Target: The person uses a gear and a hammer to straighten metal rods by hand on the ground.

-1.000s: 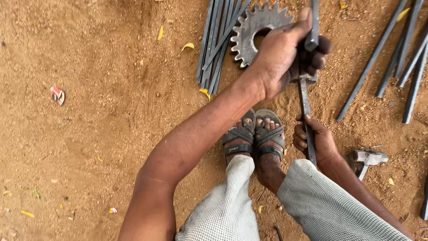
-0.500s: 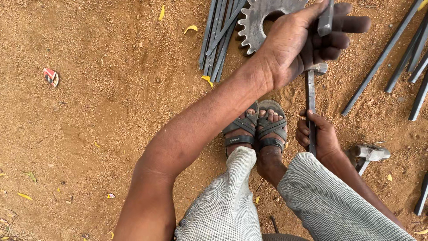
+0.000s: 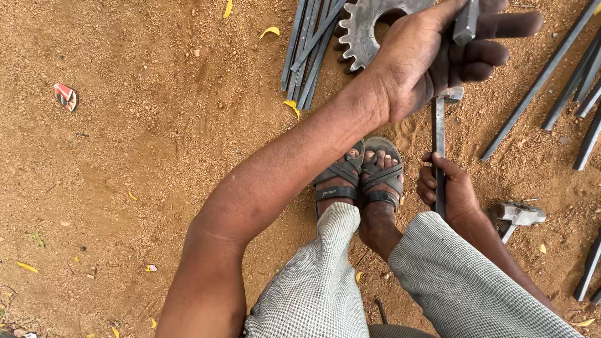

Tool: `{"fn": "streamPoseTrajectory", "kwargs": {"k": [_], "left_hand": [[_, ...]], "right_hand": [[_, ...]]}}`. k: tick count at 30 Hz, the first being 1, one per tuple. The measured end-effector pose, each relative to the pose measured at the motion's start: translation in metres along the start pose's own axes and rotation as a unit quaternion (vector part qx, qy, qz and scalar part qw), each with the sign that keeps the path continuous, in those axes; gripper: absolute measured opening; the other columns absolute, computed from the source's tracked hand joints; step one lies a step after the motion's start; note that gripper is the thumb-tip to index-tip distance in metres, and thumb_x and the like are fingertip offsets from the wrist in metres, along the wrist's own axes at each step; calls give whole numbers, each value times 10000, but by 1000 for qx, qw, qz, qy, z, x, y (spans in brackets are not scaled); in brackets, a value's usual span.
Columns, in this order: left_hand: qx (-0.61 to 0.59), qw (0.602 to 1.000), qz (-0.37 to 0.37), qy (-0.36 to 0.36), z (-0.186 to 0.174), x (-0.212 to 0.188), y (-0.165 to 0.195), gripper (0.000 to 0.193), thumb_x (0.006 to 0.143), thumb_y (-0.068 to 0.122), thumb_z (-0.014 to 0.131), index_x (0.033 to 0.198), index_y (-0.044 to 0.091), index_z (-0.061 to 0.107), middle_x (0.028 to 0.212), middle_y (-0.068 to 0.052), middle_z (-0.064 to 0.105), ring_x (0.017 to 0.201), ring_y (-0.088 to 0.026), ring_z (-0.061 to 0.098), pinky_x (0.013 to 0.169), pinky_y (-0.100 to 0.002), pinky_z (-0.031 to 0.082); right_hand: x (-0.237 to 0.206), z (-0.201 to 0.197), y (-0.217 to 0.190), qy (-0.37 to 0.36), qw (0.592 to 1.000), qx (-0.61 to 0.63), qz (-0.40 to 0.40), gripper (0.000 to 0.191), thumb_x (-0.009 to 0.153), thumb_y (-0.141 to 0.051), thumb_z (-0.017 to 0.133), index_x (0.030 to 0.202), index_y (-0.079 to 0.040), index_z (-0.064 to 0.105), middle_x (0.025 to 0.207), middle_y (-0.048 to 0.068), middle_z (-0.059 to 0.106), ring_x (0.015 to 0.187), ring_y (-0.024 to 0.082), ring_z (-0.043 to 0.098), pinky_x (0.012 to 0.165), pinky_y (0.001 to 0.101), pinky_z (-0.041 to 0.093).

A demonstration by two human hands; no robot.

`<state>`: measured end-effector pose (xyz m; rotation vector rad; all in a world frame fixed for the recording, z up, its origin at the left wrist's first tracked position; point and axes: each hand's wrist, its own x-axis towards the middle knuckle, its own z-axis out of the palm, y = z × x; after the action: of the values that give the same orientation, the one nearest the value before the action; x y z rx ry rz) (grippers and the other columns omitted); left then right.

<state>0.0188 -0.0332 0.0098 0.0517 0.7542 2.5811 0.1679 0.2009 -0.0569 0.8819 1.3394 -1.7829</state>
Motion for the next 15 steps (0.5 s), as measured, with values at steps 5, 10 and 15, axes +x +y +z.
{"fn": "streamPoseTrajectory", "kwargs": {"k": [5,10,15], "left_hand": [[-24,988,-97,120,-18,8,-3,522,1118,352,334,1288,-90,554,1025,-270,768,749,-275,784,647,-363,676],[217,908,-249,259,-85,-19,-20,399,1099,324,461,1025,-16,657,645,-22,562,432,-95,424,338,-267,345],[616,727,-177,248,-144,-78,-70,506,1172,366,426,972,-9,701,696,-10,550,507,-66,469,393,-260,397]], "right_hand": [[-1,-1,-3,32,999,-23,7,213,1103,-280,470,1071,-75,516,592,-47,416,415,91,402,356,234,353],[1,-6,-10,64,984,-164,-24,227,1085,-286,505,1078,-63,544,609,-13,474,413,111,427,339,256,373],[-13,-9,-8,168,871,-439,-143,194,1078,-267,530,1087,-73,532,627,65,597,421,130,535,310,287,439]]}}
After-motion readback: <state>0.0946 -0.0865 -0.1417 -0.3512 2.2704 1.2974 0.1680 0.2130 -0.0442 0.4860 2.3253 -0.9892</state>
